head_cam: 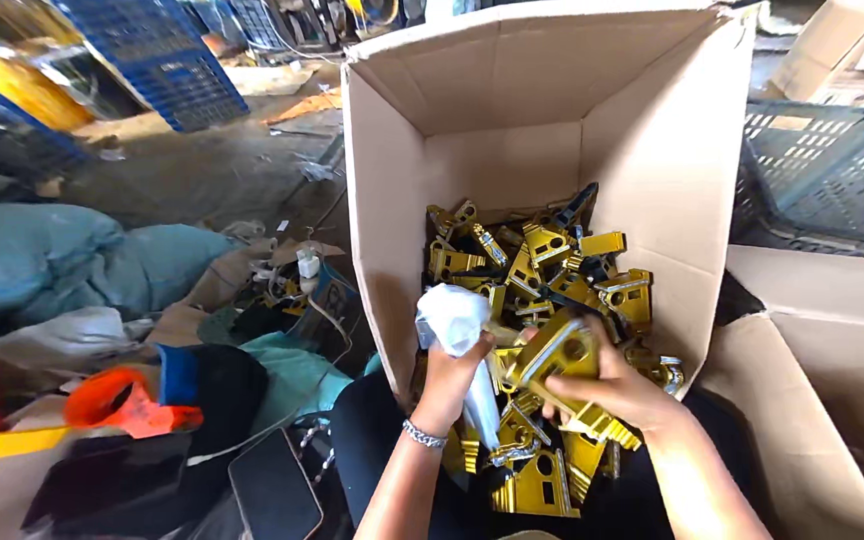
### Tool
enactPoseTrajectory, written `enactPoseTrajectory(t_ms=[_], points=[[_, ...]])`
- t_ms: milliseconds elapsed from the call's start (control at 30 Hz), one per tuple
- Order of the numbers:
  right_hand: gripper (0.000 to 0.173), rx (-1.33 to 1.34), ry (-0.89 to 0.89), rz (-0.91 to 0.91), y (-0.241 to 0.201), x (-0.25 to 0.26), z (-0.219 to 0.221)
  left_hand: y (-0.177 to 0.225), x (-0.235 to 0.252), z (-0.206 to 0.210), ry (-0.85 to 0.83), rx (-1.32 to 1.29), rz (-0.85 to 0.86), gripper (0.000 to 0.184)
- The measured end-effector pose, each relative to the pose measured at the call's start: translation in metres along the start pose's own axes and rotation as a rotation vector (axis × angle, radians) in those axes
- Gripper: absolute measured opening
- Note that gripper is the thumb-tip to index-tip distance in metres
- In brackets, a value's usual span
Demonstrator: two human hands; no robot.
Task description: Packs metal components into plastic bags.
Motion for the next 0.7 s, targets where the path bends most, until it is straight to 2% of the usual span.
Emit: enactPoseTrajectory(t_ms=[33,67,133,167,200,233,300,333,400,433,467,533,600,633,700], points=[[0.072,-0.128,0.018,0.06,0.001,0.002,0.004,0.0,-0.002,0.011,-0.029,-0.034,-0.032,0.05],[0.068,-0.301,0.115,0.048,0.0,0.006,0.0,0.002,-0.004,0.019,-0.04,-0.055,-0.059,0.048],[0.053,-0.684,0.357,-0.127,-0.004,0.012,-0.007,0.007,-0.004,0.027,-0.031,-0.091,-0.077,0.043],[0.042,-0.874,0.395,-0.205,-0.005,0.014,-0.001,0.01,-0.004,0.03,-0.031,-0.103,-0.079,0.041],[0.037,-1.036,0.345,-0.191,0.0,0.016,0.01,0.012,-0.005,0.032,-0.038,-0.112,-0.076,0.038],[0.039,-1.148,0.242,-0.102,0.009,0.018,0.019,0.014,-0.006,0.033,-0.046,-0.093,-0.058,0.036],[0.049,-1.206,0.092,0.134,0.028,0.024,0.023,0.012,-0.01,0.032,-0.1,0.079,0.037,0.044],[0.056,-1.156,0.097,0.201,0.032,0.027,0.016,0.009,-0.011,0.033,-0.133,0.191,0.132,0.046],[0.073,-0.937,0.203,0.166,0.039,0.032,0.003,0.007,-0.013,0.035,-0.153,0.431,0.394,0.062],[0.08,-0.796,0.257,0.117,0.044,0.034,-0.001,0.008,-0.014,0.035,-0.115,0.516,0.518,0.073],[0.083,-0.626,0.291,0.094,0.047,0.034,-0.002,0.008,-0.013,0.032,-0.04,0.553,0.594,0.074],[0.077,-0.234,0.292,0.072,0.051,0.03,0.0,0.002,-0.005,0.018,0.127,0.458,0.57,0.073],[0.065,-0.018,0.323,0.055,0.051,0.023,0.002,-0.006,0.0,0.005,0.233,0.259,0.417,0.076],[0.062,0.01,0.375,0.031,0.05,0.021,0.001,-0.008,-0.003,0.006,0.226,0.187,0.358,0.076],[0.067,-0.004,0.441,-0.012,0.051,0.022,-0.006,-0.01,-0.02,0.02,0.081,0.157,0.374,0.068]])
Point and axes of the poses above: each hand's wrist, its own x-axis towards the middle knuckle, its own z-axis out of the palm, y = z × x, the point moved 8 cm from there along x, towards the middle knuckle, and after that the axes turned 1 degree about -y, right-handed, at the moved point
